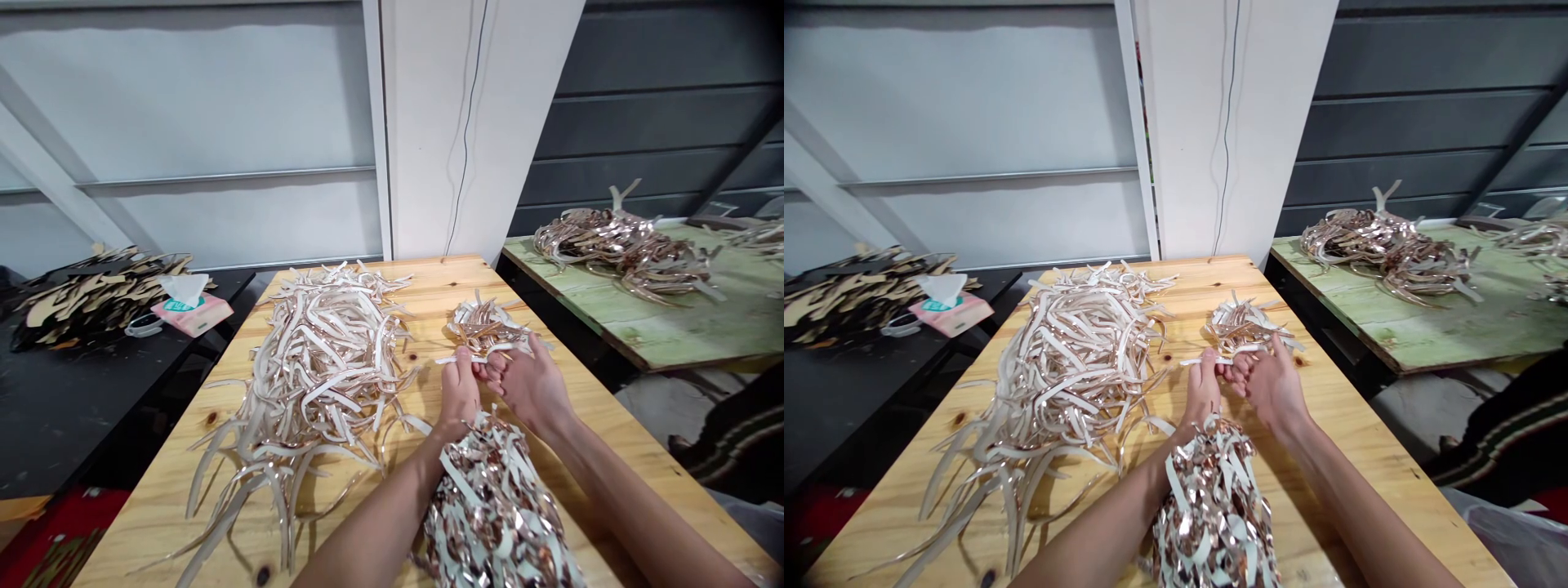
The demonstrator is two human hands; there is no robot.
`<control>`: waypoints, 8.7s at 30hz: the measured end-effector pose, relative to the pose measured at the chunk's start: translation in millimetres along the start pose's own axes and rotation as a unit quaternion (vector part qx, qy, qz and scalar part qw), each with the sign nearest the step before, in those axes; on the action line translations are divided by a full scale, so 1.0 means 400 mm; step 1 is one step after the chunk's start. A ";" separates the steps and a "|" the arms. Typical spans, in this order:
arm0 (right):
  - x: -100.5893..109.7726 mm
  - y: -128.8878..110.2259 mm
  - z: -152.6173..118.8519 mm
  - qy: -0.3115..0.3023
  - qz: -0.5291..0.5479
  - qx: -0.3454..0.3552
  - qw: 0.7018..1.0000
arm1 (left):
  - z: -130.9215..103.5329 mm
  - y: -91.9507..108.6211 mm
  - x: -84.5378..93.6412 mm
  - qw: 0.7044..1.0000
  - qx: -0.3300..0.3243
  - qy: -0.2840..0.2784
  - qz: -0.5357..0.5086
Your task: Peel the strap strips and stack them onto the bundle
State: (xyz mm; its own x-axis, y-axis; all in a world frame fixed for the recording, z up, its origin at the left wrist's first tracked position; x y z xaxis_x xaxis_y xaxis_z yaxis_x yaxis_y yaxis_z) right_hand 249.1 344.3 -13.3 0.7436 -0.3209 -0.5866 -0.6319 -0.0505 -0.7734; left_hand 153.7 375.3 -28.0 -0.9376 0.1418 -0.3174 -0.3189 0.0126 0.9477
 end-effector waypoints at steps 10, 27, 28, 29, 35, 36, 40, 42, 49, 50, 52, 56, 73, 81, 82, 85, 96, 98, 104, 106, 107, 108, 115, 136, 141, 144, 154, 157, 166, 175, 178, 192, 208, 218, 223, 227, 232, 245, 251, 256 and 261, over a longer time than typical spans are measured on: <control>0.000 -0.044 -0.011 0.021 -0.361 0.210 0.908 | -0.021 0.012 0.019 0.997 0.000 0.021 0.072; -0.014 -0.049 -0.029 0.004 -0.393 0.235 0.889 | -0.009 0.032 -0.015 0.989 -0.042 -0.040 0.134; -0.014 -0.049 -0.028 0.006 -0.385 0.233 0.893 | -0.009 0.030 -0.015 0.989 -0.038 -0.039 0.136; -0.014 -0.049 -0.028 0.007 -0.378 0.232 0.896 | -0.009 0.029 -0.014 0.989 -0.035 -0.037 0.140; -0.002 -0.042 -0.020 0.014 -0.357 0.221 0.908 | -0.010 0.027 -0.013 0.988 -0.031 -0.037 0.145; -0.002 -0.041 -0.019 0.014 -0.356 0.220 0.908 | -0.010 0.027 -0.012 0.988 -0.032 -0.036 0.144; -0.004 -0.042 -0.020 0.012 -0.363 0.219 0.905 | -0.008 0.024 -0.011 0.988 -0.029 -0.034 0.146; -0.004 -0.042 -0.020 0.012 -0.370 0.219 0.903 | -0.008 0.024 -0.011 0.988 -0.027 -0.035 0.149; 0.013 -0.027 -0.009 0.016 -0.379 0.203 0.903 | -0.012 0.032 -0.015 0.987 -0.027 -0.041 0.150; 0.015 -0.025 -0.008 0.016 -0.381 0.202 0.902 | -0.012 0.034 -0.016 0.987 -0.026 -0.043 0.153; 0.016 -0.024 -0.008 0.017 -0.388 0.204 0.899 | -0.014 0.036 -0.018 0.986 -0.025 -0.044 0.157; 0.017 -0.024 -0.008 0.016 -0.400 0.211 0.892 | -0.014 0.037 -0.019 0.986 -0.023 -0.046 0.156; 0.026 -0.016 -0.004 0.019 -0.432 0.204 0.878 | -0.014 0.035 -0.022 0.983 -0.043 -0.052 0.172; 0.030 -0.014 -0.003 0.020 -0.441 0.201 0.875 | -0.013 0.032 -0.017 0.980 -0.047 -0.049 0.185; 0.031 -0.013 -0.003 0.021 -0.443 0.200 0.874 | -0.012 0.032 -0.018 0.981 -0.049 -0.050 0.184; 0.034 -0.012 -0.002 0.021 -0.446 0.201 0.872 | -0.011 0.029 -0.016 0.980 -0.050 -0.047 0.187; 0.036 -0.017 -0.002 0.032 -0.467 0.203 0.860 | -0.009 0.028 -0.018 0.978 -0.048 -0.046 0.198; 0.033 -0.019 -0.005 0.034 -0.469 0.205 0.859 | -0.008 0.029 -0.018 0.977 -0.045 -0.045 0.203; 0.014 -0.030 -0.017 0.028 -0.452 0.221 0.864 | -0.009 0.029 -0.017 0.974 -0.040 -0.042 0.217; 0.009 -0.034 -0.020 0.027 -0.451 0.226 0.863 | -0.008 0.026 -0.017 0.974 -0.040 -0.044 0.219; 0.008 -0.037 -0.022 0.029 -0.451 0.229 0.862 | -0.007 0.025 -0.017 0.974 -0.042 -0.044 0.217; 0.008 -0.038 -0.023 0.031 -0.451 0.231 0.862 | -0.006 0.024 -0.017 0.975 -0.045 -0.045 0.215; 0.012 -0.035 -0.021 0.031 -0.452 0.221 0.863 | -0.005 0.016 -0.018 0.975 -0.048 -0.047 0.210; 0.055 0.014 0.011 0.045 -0.298 0.125 0.945 | -0.001 0.002 -0.006 0.974 -0.031 -0.034 0.223; 0.067 0.019 0.015 0.071 -0.216 0.086 0.970 | -0.002 -0.005 -0.016 0.991 -0.019 -0.055 0.124; 0.069 0.028 0.016 0.079 -0.154 0.055 0.983 | -0.004 0.001 -0.021 0.995 -0.014 -0.061 0.073; 0.012 0.051 -0.009 0.020 -0.175 0.018 0.984 | -0.021 0.015 -0.010 0.997 0.034 -0.030 0.066; -0.005 0.022 -0.014 0.006 -0.264 0.093 0.960 | -0.026 0.056 -0.001 0.997 -0.007 -0.009 0.072; -0.009 -0.020 -0.028 0.006 -0.439 0.221 0.871 | -0.022 0.057 0.007 0.994 -0.037 0.003 0.105; 0.000 -0.021 -0.024 0.013 -0.478 0.230 0.848 | -0.011 0.044 -0.007 0.985 -0.048 -0.019 0.166; -0.007 -0.023 -0.031 0.012 -0.463 0.229 0.856 | -0.011 0.042 -0.008 0.984 -0.051 -0.022 0.168; -0.009 -0.027 -0.038 0.018 -0.443 0.226 0.867 | -0.009 0.022 -0.004 0.982 -0.035 -0.017 0.182; -0.003 -0.021 -0.036 0.019 -0.432 0.220 0.874 | -0.011 0.021 -0.006 0.985 -0.036 -0.023 0.167; -0.004 -0.024 -0.037 0.025 -0.426 0.220 0.877 | -0.010 0.022 -0.006 0.984 -0.043 -0.023 0.174; -0.009 -0.021 -0.037 0.014 -0.426 0.219 0.878 | -0.013 0.027 -0.005 0.984 -0.046 -0.024 0.171; -0.009 -0.021 -0.038 0.016 -0.431 0.221 0.874 | -0.018 0.033 -0.005 0.986 -0.057 -0.023 0.158; -0.013 -0.027 -0.041 0.017 -0.434 0.233 0.870 | -0.017 0.033 -0.001 0.984 -0.050 -0.011 0.170; -0.018 -0.031 -0.042 0.021 -0.444 0.237 0.864 | -0.014 0.032 -0.010 0.983 -0.048 -0.029 0.172; -0.020 -0.032 -0.044 0.020 -0.447 0.237 0.863 | -0.013 0.031 -0.008 0.983 -0.050 -0.027 0.173; -0.019 -0.033 -0.047 0.025 -0.447 0.239 0.862 | -0.012 0.025 -0.008 0.982 -0.045 -0.026 0.179; -0.020 -0.030 -0.045 0.019 -0.445 0.238 0.863 | -0.011 0.023 -0.007 0.986 -0.040 -0.026 0.161</control>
State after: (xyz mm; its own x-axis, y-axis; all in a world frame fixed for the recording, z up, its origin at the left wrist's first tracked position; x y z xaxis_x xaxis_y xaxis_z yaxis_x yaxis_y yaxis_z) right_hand 246.9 330.5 5.2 0.8747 -0.3864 0.2924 0.3541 0.0977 -0.9301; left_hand 152.7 370.7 -18.6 -0.9842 0.1770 0.0032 -0.0181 -0.1191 0.9927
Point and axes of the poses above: each hand's wrist, its own z-axis towards the middle knuckle, its own x-axis out of the back of the hand, y = z × x, the point moved 10 cm from there along z, towards the middle knuckle, and after that the axes turned 5 degrees about y, right-handed, at the moved point
